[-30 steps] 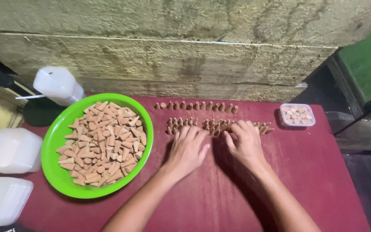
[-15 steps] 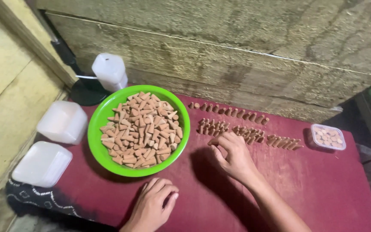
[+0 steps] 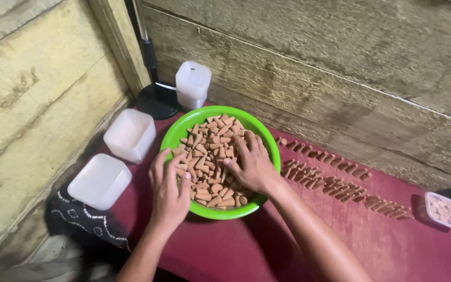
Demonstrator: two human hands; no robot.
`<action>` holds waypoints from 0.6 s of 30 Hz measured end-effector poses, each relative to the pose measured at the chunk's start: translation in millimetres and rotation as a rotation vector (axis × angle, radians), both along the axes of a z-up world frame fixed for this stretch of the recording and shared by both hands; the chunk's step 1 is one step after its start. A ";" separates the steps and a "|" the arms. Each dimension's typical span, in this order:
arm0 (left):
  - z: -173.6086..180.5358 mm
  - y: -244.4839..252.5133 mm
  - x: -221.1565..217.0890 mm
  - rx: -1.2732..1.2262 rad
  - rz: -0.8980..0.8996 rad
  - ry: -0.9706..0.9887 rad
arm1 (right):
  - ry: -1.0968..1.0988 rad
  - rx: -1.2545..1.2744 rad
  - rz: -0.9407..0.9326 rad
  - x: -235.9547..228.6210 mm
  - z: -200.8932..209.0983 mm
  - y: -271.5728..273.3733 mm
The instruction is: The person organizes a large quantity of incense cones by taking them from a green bowl and arranging them into neat rows on a red surface.
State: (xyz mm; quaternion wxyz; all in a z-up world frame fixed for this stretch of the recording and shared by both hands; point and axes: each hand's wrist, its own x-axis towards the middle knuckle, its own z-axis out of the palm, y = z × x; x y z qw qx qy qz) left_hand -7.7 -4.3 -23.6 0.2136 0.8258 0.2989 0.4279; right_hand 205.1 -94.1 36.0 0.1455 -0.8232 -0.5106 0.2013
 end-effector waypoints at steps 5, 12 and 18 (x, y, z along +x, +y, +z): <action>0.4 -2.6 3.2 0.021 -0.018 -0.164 | 0.000 0.065 0.062 -38.4 5.3 24.9; 3.9 -0.2 0.2 0.001 -0.016 -0.126 | -0.024 0.271 0.365 -75.7 9.7 15.7; 6.8 -1.9 -0.2 0.062 0.028 -0.048 | 0.006 0.493 0.495 -62.1 -2.0 -33.0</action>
